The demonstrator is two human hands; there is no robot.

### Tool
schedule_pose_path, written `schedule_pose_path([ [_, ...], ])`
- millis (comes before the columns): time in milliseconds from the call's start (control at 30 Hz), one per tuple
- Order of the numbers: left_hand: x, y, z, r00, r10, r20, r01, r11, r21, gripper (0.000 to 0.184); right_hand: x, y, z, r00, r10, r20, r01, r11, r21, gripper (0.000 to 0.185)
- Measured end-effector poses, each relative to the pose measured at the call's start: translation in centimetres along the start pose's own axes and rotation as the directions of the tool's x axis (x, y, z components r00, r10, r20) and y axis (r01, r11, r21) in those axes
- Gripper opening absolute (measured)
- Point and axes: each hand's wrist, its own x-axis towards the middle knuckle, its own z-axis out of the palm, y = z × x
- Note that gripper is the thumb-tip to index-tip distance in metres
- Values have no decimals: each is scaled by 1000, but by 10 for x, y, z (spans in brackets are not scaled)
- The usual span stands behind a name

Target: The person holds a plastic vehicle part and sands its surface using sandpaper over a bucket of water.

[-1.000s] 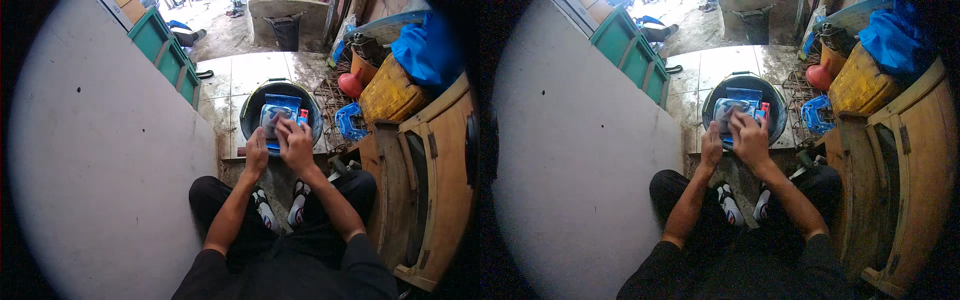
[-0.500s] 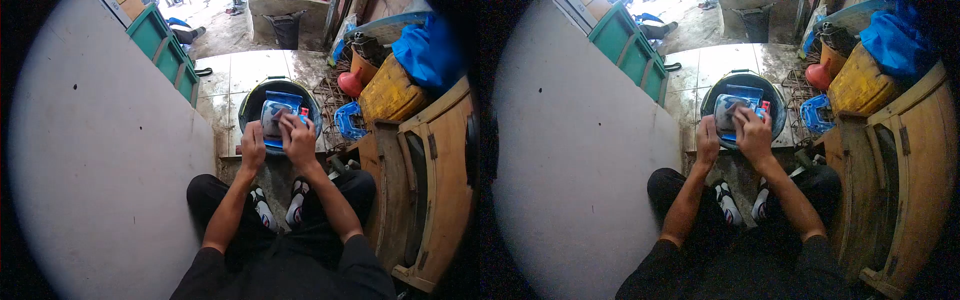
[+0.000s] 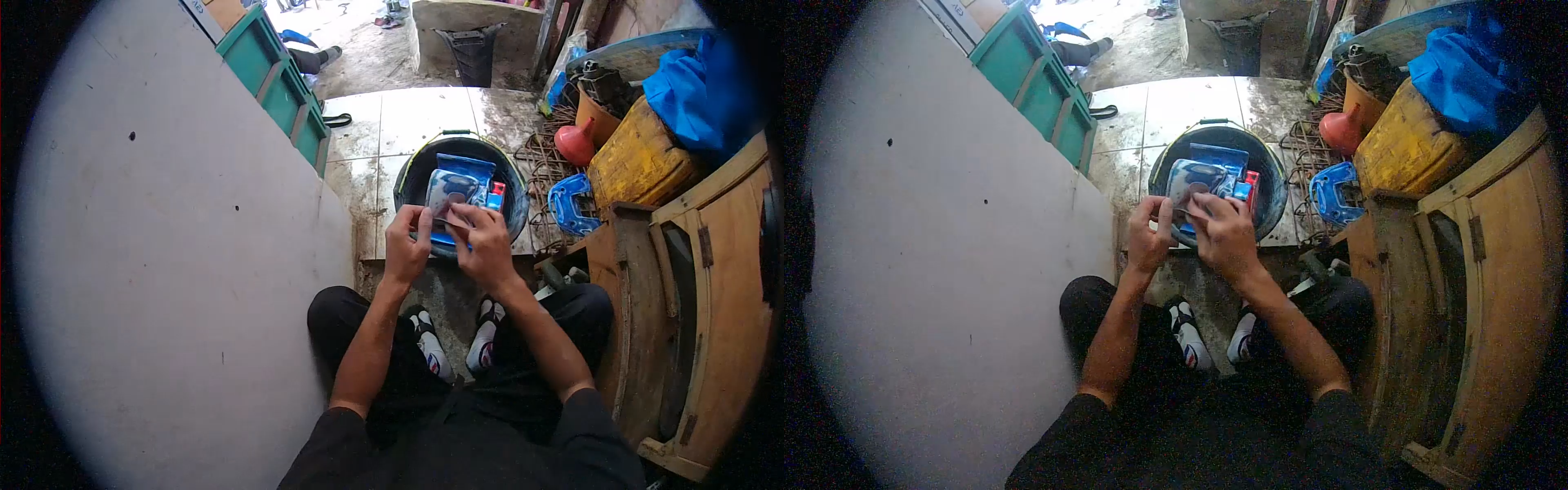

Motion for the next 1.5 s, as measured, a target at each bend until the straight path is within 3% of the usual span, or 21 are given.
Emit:
schedule_pose_path([
  [100, 0, -5, -1, 998, -20, 58, 20, 1000, 1, 23, 1, 11, 7, 997, 75, -19, -77, 994, -78, 19],
  [200, 0, -2, 0, 997, 76, 15, -77, 997, 30, 18, 10, 28, 8, 988, 132, -84, -139, 987, -86, 22],
  [267, -1, -3, -1, 999, -29, 37, 28, 999, 20, 17, 2, 14, 10, 992, 104, -74, -109, 992, -62, 24],
  [333, 1, 1, 0, 999, -15, 33, 14, 999, 30, 17, 1, -2, 1, 1000, -4, 1, 4, 1000, -29, 22],
  [400, -1, 2, 0, 999, -10, 37, 9, 999, 46, 17, 6, 6, 1, 999, 34, -11, -34, 999, 13, 21],
  [467, 0, 2, 0, 999, -1, 47, 0, 1000, 17, 17, 12, 19, 3, 966, 241, -89, -247, 967, -67, 20],
  [533, -1, -2, -1, 999, -21, 46, 21, 1000, -2, 17, 12, 15, 3, 980, 170, -102, -176, 983, -59, 19],
  [600, -1, -9, 2, 998, -48, 50, 50, 998, -29, 17, 2, 2, 1, 1000, -24, -15, 25, 998, 59, 20],
  [633, 1, -12, 3, 999, -11, 44, 12, 1000, -19, 20, 1, 1, 2, 999, -42, -12, 42, 999, -10, 20],
  [667, 0, -16, 4, 999, 23, 41, -23, 1000, -8, 23, 3, 8, 3, 999, -36, -11, 35, 999, -12, 20],
  [733, -3, -13, 4, 999, 20, 43, -21, 1000, 11, 24, 12, 24, 4, 976, 208, -70, -214, 973, -88, 20],
  [867, -1, -1, 1, 997, 73, 12, -74, 997, 33, 24, -1, 10, 2, 1000, 14, -5, -14, 1000, -23, 20],
  [933, 1, 2, 3, 999, 38, 26, -39, 999, 22, 22, 3, 12, -1, 1000, 21, -1, -21, 999, -30, 20],
  [1000, -2, 2, 2, 999, 1, 42, -2, 1000, 22, 19, 10, 25, 2, 975, 214, -67, -216, 976, -29, 21],
  [1167, -2, -5, 1, 996, -62, 61, 65, 997, -47, 19, 3, 9, -6, 1000, -11, 25, 11, 1000, -15, 21],
  [1200, -2, -3, 3, 996, -65, 65, 69, 996, -49, 19, 5, 15, -6, 1000, -6, 28, 7, 1000, -17, 21],
  [1267, -1, 0, 2, 997, -62, 55, 63, 998, -23, 20, 10, 28, -2, 988, 154, -28, -155, 986, -53, 22],
  [1333, -2, -5, 2, 997, -61, 44, 63, 997, -36, 20, 8, 23, 2, 994, 110, -27, -110, 994, -11, 22],
  [1400, -1, -4, 2, 997, -64, 38, 66, 996, -57, 20, -1, 10, 1, 999, -51, 10, 52, 997, -51, 22],
  [1500, -3, -3, 3, 997, -53, 59, 54, 999, -2, 20, 5, 25, 2, 995, 96, -36, -99, 991, -87, 21],
])
